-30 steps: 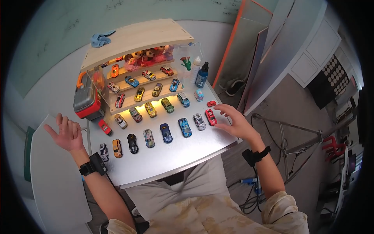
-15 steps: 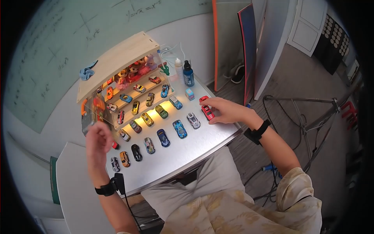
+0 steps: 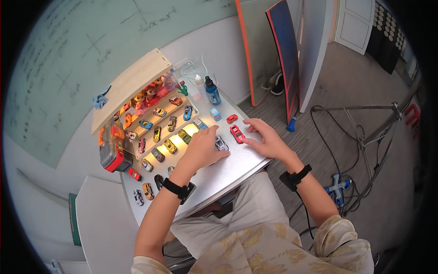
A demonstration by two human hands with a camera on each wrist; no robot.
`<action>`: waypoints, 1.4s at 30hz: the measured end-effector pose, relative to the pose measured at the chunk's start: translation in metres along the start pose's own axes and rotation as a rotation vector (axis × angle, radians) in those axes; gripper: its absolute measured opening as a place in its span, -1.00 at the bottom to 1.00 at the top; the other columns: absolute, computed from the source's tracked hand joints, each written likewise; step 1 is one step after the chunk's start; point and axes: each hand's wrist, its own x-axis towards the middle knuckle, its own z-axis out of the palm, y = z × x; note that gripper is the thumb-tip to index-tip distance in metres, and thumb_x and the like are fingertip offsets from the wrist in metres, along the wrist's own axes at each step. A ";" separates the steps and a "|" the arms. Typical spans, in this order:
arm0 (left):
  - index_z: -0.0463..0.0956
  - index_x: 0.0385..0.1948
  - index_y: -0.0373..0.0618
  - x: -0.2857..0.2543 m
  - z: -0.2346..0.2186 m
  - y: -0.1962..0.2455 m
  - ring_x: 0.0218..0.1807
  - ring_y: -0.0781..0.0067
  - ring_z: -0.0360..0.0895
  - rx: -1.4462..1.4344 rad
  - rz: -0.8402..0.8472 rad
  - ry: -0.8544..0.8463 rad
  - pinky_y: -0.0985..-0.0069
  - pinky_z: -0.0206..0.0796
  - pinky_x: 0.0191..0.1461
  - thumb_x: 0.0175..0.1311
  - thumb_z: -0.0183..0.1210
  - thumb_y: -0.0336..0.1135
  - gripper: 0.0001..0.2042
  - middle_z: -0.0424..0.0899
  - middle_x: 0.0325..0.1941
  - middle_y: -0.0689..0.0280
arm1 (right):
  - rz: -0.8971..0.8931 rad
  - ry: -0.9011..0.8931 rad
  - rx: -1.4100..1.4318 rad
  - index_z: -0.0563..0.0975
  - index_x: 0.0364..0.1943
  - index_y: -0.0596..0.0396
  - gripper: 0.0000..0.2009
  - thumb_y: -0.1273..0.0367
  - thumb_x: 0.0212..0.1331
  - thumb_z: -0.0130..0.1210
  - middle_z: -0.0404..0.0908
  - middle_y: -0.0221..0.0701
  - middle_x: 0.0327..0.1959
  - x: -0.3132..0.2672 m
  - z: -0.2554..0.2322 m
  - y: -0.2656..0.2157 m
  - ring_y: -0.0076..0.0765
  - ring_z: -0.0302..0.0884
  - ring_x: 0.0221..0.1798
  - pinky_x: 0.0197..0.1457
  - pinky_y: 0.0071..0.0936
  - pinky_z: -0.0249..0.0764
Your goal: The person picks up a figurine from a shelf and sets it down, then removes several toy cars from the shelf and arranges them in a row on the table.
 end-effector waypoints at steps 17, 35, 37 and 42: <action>0.42 0.23 -0.30 0.001 0.009 0.012 0.06 -0.11 0.64 0.038 -0.038 0.090 0.15 0.46 0.19 0.13 0.47 -0.05 -0.30 0.69 -0.13 -0.14 | 0.003 0.051 -0.027 0.49 0.27 0.16 -0.50 0.43 0.24 0.31 0.54 -0.24 0.16 0.000 0.003 -0.005 -0.28 0.57 0.08 0.25 -0.36 0.51; 0.42 0.25 -0.31 -0.045 -0.059 -0.019 0.26 0.05 0.58 -0.191 -0.161 0.292 0.22 0.43 0.28 0.24 0.44 -0.04 -0.33 0.62 0.18 -0.03 | 0.008 0.043 -0.053 0.49 0.26 0.19 -0.51 0.42 0.24 0.30 0.54 -0.23 0.18 0.000 0.003 -0.007 -0.29 0.58 0.08 0.30 -0.37 0.49; 0.40 0.27 -0.30 -0.062 -0.074 -0.023 0.29 0.03 0.55 -0.177 -0.169 0.240 0.21 0.40 0.32 0.20 0.47 -0.04 -0.29 0.60 0.21 -0.03 | 0.014 0.037 -0.069 0.50 0.26 0.20 -0.51 0.42 0.24 0.31 0.54 -0.22 0.19 0.001 0.005 -0.008 -0.28 0.58 0.08 0.29 -0.37 0.49; 0.37 0.32 -0.27 -0.071 -0.048 -0.022 0.35 -0.06 0.47 -0.089 -0.053 0.098 0.18 0.33 0.41 0.05 0.56 -0.05 -0.18 0.56 0.29 -0.04 | 0.023 0.026 -0.077 0.50 0.25 0.20 -0.51 0.42 0.22 0.32 0.54 -0.21 0.19 0.002 0.005 -0.011 -0.27 0.59 0.08 0.28 -0.36 0.51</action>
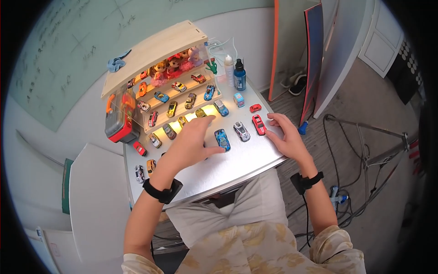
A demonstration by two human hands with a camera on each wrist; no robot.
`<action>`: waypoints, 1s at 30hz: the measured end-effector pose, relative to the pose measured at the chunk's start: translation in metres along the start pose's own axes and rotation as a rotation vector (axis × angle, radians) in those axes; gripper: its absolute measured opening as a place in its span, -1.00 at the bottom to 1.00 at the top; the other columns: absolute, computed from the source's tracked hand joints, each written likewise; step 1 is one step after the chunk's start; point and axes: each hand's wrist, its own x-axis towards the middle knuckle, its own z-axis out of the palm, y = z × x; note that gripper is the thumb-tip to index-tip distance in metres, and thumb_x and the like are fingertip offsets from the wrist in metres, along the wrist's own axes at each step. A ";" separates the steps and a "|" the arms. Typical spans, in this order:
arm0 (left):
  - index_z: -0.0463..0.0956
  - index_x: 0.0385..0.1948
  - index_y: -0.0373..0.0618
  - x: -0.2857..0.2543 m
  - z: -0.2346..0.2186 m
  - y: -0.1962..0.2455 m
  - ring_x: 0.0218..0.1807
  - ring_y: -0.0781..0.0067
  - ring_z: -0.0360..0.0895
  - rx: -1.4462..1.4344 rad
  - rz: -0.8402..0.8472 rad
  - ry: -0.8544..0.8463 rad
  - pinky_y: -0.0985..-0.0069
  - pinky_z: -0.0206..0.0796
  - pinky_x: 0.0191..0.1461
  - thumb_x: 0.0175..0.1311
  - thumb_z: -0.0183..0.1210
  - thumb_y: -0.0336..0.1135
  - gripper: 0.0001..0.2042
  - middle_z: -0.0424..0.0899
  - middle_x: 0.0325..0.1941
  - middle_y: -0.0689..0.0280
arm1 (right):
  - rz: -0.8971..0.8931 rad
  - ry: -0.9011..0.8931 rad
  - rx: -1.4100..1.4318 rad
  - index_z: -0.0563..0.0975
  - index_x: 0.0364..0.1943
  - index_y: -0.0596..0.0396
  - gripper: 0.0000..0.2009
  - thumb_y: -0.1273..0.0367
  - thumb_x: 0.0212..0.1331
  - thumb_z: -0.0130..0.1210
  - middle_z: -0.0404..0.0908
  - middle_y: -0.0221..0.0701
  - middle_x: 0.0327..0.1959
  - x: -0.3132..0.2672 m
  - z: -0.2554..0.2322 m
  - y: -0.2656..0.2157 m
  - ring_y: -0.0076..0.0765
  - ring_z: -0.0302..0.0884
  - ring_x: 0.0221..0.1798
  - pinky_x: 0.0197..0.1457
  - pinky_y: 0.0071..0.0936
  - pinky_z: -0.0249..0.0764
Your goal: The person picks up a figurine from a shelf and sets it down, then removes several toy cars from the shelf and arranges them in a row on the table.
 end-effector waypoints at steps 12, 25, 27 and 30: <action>0.36 0.32 -0.25 0.011 0.032 -0.001 0.34 -0.10 0.48 -0.034 -0.068 -0.125 0.16 0.34 0.41 0.07 0.54 -0.07 -0.19 0.56 0.25 -0.10 | -0.026 0.015 -0.002 0.50 0.25 0.21 -0.51 0.43 0.22 0.33 0.55 -0.22 0.18 -0.001 0.000 0.002 -0.28 0.59 0.07 0.27 -0.37 0.51; 0.36 0.29 -0.33 0.058 0.055 0.024 0.30 -0.12 0.51 0.008 0.049 -0.056 0.15 0.37 0.37 0.07 0.53 -0.03 -0.19 0.59 0.23 -0.14 | -0.016 0.018 0.016 0.49 0.26 0.19 -0.50 0.45 0.21 0.32 0.53 -0.21 0.19 -0.002 -0.001 0.002 -0.27 0.59 0.08 0.26 -0.35 0.51; 0.36 0.30 -0.32 0.062 0.058 0.027 0.29 -0.12 0.52 0.015 0.018 -0.087 0.16 0.37 0.36 0.08 0.52 -0.08 -0.21 0.59 0.22 -0.13 | -0.013 0.018 0.025 0.49 0.26 0.18 -0.49 0.45 0.21 0.31 0.53 -0.22 0.19 -0.002 -0.001 0.002 -0.27 0.58 0.08 0.26 -0.35 0.51; 0.34 0.31 -0.31 0.063 0.062 0.026 0.29 -0.11 0.52 0.012 0.024 -0.092 0.16 0.38 0.36 0.09 0.51 -0.13 -0.22 0.60 0.21 -0.12 | -0.011 0.011 0.020 0.49 0.27 0.18 -0.49 0.45 0.21 0.31 0.53 -0.22 0.20 -0.003 -0.003 0.000 -0.27 0.58 0.09 0.27 -0.35 0.50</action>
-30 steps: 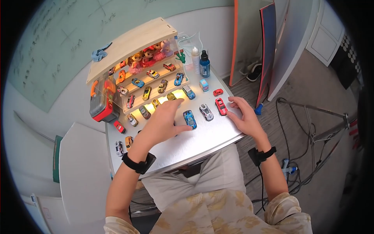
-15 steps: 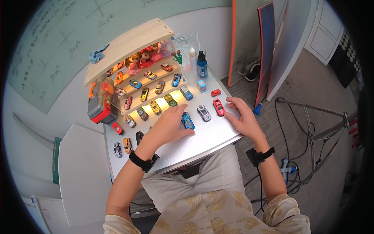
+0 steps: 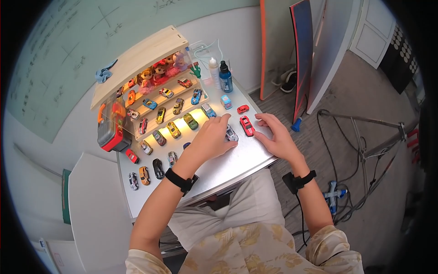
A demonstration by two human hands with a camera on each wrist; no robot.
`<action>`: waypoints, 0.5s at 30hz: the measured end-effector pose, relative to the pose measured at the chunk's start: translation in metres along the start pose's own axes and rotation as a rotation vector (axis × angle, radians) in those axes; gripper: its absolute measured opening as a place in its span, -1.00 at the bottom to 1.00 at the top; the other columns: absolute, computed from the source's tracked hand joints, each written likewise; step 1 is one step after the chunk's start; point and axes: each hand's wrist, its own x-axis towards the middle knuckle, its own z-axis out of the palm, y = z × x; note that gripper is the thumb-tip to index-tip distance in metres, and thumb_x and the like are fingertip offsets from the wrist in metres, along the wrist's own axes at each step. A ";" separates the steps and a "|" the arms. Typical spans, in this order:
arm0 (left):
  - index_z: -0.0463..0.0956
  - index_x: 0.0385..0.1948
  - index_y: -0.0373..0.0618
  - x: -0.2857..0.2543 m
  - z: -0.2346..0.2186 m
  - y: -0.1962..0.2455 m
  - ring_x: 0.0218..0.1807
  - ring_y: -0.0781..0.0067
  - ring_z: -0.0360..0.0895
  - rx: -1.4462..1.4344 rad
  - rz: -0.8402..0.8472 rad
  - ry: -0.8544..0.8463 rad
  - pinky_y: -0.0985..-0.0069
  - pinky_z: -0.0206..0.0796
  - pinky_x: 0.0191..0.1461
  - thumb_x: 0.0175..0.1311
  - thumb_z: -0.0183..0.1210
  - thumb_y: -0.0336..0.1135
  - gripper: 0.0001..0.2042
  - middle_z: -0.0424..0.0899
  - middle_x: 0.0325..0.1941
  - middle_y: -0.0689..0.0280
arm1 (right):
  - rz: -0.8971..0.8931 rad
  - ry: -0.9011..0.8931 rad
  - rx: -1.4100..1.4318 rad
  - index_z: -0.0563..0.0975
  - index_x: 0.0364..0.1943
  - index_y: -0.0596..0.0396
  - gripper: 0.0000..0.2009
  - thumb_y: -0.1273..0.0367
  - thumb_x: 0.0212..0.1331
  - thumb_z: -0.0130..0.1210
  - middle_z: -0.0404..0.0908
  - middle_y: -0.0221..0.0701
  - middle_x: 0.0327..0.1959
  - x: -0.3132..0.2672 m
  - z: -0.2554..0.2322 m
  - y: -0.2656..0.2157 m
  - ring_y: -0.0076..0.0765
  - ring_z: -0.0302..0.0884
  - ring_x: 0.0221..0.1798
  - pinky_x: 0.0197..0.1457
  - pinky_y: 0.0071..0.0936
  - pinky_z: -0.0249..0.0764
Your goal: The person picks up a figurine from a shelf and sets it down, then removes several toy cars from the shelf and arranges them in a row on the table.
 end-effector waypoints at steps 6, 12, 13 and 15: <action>0.34 0.33 -0.27 -0.002 -0.002 0.001 0.30 -0.11 0.50 -0.026 -0.001 -0.039 0.16 0.38 0.36 0.08 0.51 -0.13 -0.22 0.59 0.22 -0.10 | -0.005 -0.001 0.005 0.48 0.27 0.17 -0.48 0.45 0.20 0.31 0.53 -0.22 0.20 0.000 0.001 0.002 -0.26 0.58 0.10 0.27 -0.35 0.50; 0.33 0.36 -0.26 -0.016 -0.023 0.003 0.28 0.02 0.54 -0.123 -0.006 0.156 0.19 0.40 0.35 0.13 0.49 -0.12 -0.22 0.60 0.23 -0.02 | -0.002 -0.001 0.014 0.50 0.26 0.17 -0.50 0.45 0.21 0.32 0.54 -0.21 0.19 0.000 0.001 0.002 -0.26 0.59 0.10 0.28 -0.35 0.50; 0.33 0.36 -0.27 -0.023 -0.034 0.003 0.27 0.06 0.55 -0.251 0.001 0.243 0.21 0.39 0.35 0.20 0.44 -0.13 -0.26 0.61 0.23 -0.01 | 0.000 0.005 0.003 0.50 0.26 0.17 -0.50 0.44 0.21 0.32 0.54 -0.22 0.19 0.000 0.001 0.002 -0.26 0.59 0.10 0.28 -0.35 0.50; 0.33 0.36 -0.30 -0.050 -0.062 0.000 0.24 0.14 0.57 -0.502 0.006 0.420 0.23 0.39 0.35 0.33 0.34 -0.15 -0.35 0.61 0.21 0.03 | 0.003 0.008 -0.010 0.50 0.26 0.18 -0.51 0.44 0.22 0.32 0.55 -0.22 0.17 0.000 0.004 0.002 -0.26 0.59 0.10 0.28 -0.36 0.50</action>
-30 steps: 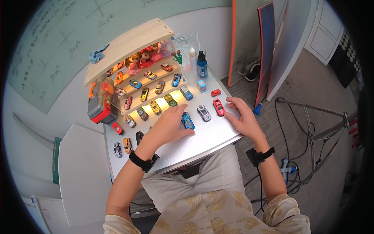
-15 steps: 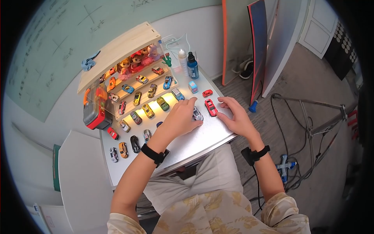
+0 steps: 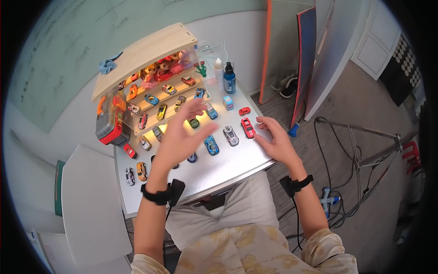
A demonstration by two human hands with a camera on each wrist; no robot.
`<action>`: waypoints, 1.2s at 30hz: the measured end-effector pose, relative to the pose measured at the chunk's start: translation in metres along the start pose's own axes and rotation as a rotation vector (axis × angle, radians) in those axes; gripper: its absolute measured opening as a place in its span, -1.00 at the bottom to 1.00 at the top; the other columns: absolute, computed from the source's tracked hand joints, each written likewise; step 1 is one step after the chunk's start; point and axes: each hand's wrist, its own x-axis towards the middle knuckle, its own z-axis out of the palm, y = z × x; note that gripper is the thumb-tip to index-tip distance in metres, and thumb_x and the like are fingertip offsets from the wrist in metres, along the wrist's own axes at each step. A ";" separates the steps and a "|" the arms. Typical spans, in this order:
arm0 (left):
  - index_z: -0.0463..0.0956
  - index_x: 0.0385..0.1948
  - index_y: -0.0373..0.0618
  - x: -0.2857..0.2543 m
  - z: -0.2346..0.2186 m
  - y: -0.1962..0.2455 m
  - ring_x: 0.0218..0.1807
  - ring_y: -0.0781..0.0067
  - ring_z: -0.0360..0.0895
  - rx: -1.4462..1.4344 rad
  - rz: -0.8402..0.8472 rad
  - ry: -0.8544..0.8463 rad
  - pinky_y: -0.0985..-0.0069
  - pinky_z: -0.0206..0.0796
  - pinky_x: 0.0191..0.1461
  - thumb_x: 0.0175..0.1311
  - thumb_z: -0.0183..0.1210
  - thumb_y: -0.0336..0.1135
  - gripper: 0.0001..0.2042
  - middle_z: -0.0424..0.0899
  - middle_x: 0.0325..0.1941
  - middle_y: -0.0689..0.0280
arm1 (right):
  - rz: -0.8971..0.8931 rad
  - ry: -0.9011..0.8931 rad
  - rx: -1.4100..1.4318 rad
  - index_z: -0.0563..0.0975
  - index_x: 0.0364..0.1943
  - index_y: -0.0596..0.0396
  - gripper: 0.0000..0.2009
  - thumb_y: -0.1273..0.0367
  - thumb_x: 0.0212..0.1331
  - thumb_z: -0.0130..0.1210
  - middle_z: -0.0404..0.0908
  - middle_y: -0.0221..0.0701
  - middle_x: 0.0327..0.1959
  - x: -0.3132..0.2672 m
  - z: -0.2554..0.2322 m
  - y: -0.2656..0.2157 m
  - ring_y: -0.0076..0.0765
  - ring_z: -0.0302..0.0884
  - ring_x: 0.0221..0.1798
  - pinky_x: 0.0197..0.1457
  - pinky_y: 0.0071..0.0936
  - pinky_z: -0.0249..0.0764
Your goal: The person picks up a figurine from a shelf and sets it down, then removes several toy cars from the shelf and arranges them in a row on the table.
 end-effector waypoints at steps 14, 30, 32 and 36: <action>0.47 0.17 -0.24 -0.234 -0.162 -0.025 0.04 0.28 0.50 -0.547 -0.287 0.733 0.38 0.34 0.24 0.56 0.11 -0.12 -0.62 0.58 0.09 0.16 | -0.031 0.007 -0.102 0.51 0.23 0.26 -0.56 0.51 0.25 0.26 0.60 -0.24 0.14 0.006 0.011 0.006 -0.36 0.54 0.10 0.27 -0.44 0.42; 0.43 0.32 -0.11 -0.182 -0.196 -0.085 0.11 0.20 0.57 0.489 -0.472 -0.244 0.33 0.46 0.26 -0.01 0.54 -0.37 -0.25 0.54 0.33 0.18 | 0.018 0.002 -0.085 0.51 0.25 0.23 -0.57 0.51 0.30 0.21 0.59 -0.28 0.16 0.004 0.012 0.007 -0.38 0.51 0.15 0.32 -0.43 0.39; 0.43 0.33 -0.11 -0.178 -0.196 -0.083 0.10 0.19 0.57 0.489 -0.524 -0.268 0.32 0.45 0.27 -0.01 0.54 -0.38 -0.24 0.56 0.30 0.18 | 0.022 0.000 -0.087 0.51 0.25 0.23 -0.58 0.51 0.30 0.21 0.59 -0.28 0.15 0.004 0.011 0.007 -0.38 0.51 0.15 0.32 -0.43 0.39; 0.43 0.34 -0.12 -0.177 -0.195 -0.078 0.08 0.19 0.58 0.474 -0.571 -0.278 0.31 0.45 0.27 -0.03 0.55 -0.37 -0.22 0.59 0.26 0.17 | 0.028 0.002 -0.080 0.51 0.25 0.23 -0.58 0.51 0.30 0.21 0.59 -0.28 0.16 0.005 0.011 0.007 -0.37 0.51 0.15 0.32 -0.42 0.39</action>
